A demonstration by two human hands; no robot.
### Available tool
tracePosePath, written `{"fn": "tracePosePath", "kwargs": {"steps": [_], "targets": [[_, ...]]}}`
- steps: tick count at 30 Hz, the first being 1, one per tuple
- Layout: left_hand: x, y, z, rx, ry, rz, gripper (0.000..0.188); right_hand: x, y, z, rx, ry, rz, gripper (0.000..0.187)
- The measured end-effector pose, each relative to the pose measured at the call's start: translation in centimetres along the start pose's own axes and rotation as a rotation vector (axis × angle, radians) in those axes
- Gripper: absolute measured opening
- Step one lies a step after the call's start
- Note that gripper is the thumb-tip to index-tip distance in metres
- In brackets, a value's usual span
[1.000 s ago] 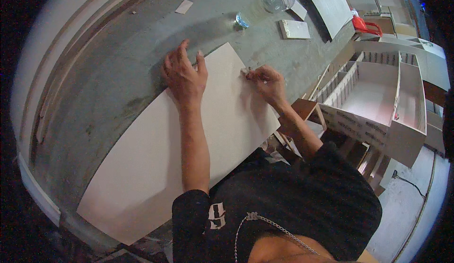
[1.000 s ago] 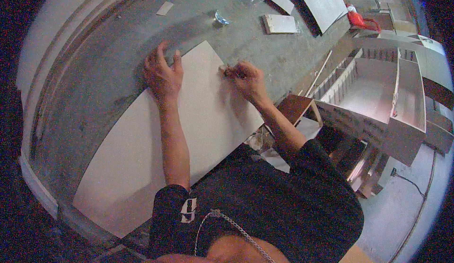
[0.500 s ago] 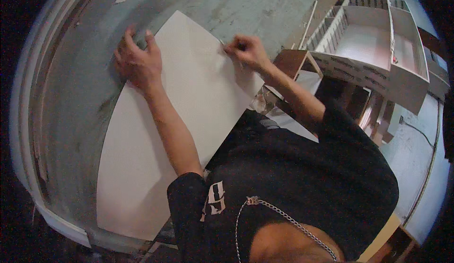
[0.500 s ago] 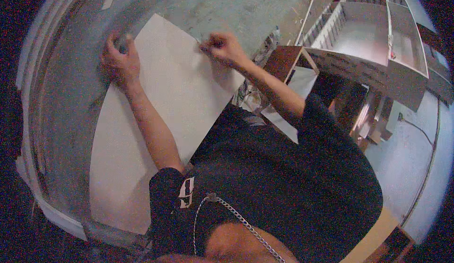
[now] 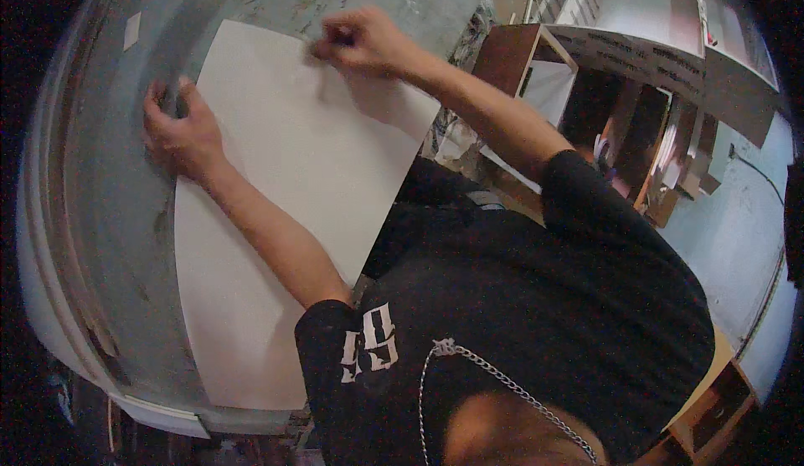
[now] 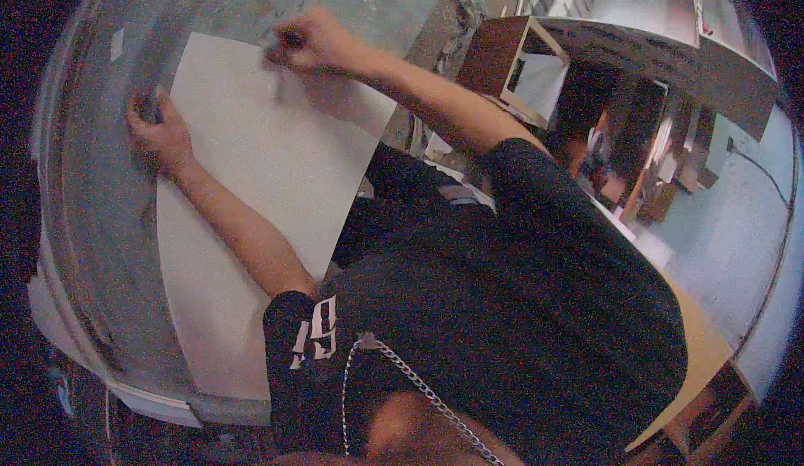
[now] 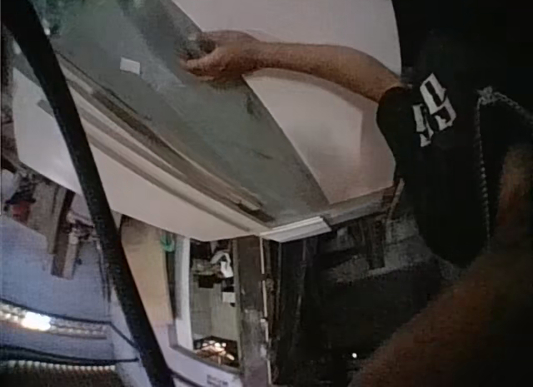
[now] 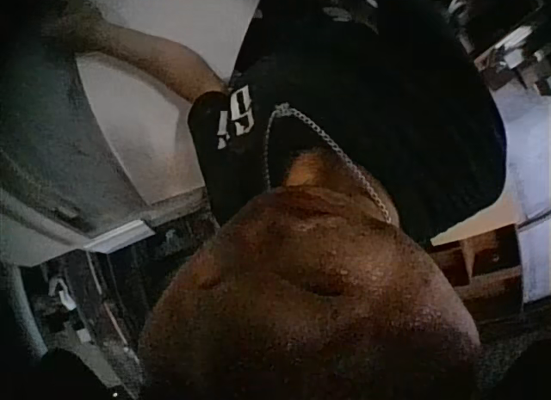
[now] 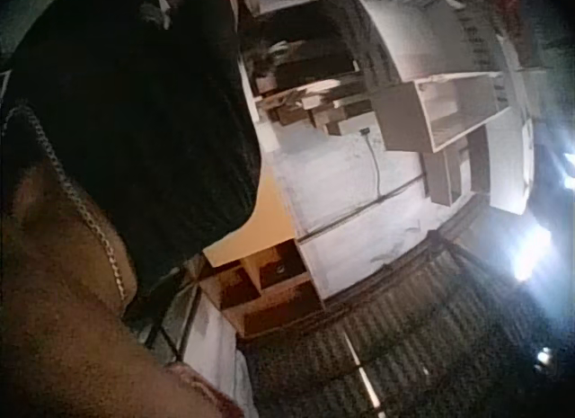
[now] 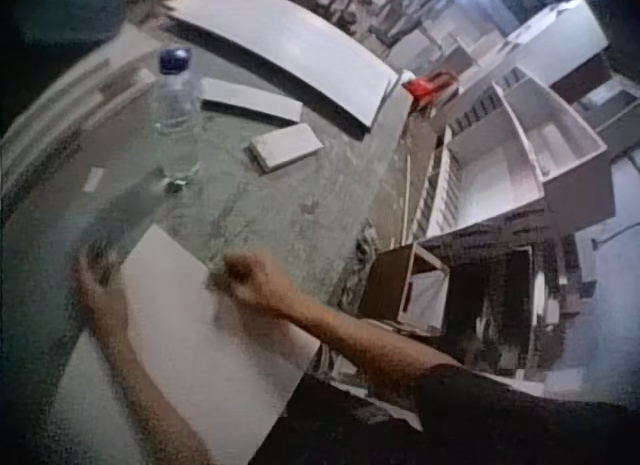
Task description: The person scrapes the edges of white panels using a small tool. They handle the panels one at a time, removing excess material from the sides and corners by hand before stacking them.
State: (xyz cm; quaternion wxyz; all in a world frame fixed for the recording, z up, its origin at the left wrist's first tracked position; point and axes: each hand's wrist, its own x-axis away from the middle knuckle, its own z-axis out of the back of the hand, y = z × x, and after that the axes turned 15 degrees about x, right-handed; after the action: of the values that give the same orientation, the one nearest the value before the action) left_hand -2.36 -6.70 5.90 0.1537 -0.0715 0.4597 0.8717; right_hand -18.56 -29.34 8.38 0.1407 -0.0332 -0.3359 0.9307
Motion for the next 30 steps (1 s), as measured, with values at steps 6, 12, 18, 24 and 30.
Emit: {"fn": "tracePosePath", "kwargs": {"steps": [6, 12, 18, 24, 30], "targets": [[0.7, 0.1, -0.2, 0.051, 0.023, -0.057, 0.041, 18.6, 4.7, 5.6, -0.006, -0.097, -0.153, 0.016], [0.6, 0.5, 0.0, -0.002, 0.023, -0.123, 0.041, 25.0, 7.3, 6.6, -0.060, 0.044, -0.447, 0.012], [0.2, -1.1, -0.3, 0.019, 0.021, -0.111, 0.044, 18.7, 2.9, 3.9, -0.174, 0.182, -0.441, 0.010], [-0.2, -1.8, -0.3, -0.015, 0.004, -0.098, 0.048, 20.7, 2.2, 0.3, -0.150, 0.304, -0.471, 0.009], [0.2, -2.5, -0.2, 0.009, 0.010, -0.058, 0.048, 23.6, 1.8, 1.1, -0.250, 0.286, -0.568, 0.008]]}}
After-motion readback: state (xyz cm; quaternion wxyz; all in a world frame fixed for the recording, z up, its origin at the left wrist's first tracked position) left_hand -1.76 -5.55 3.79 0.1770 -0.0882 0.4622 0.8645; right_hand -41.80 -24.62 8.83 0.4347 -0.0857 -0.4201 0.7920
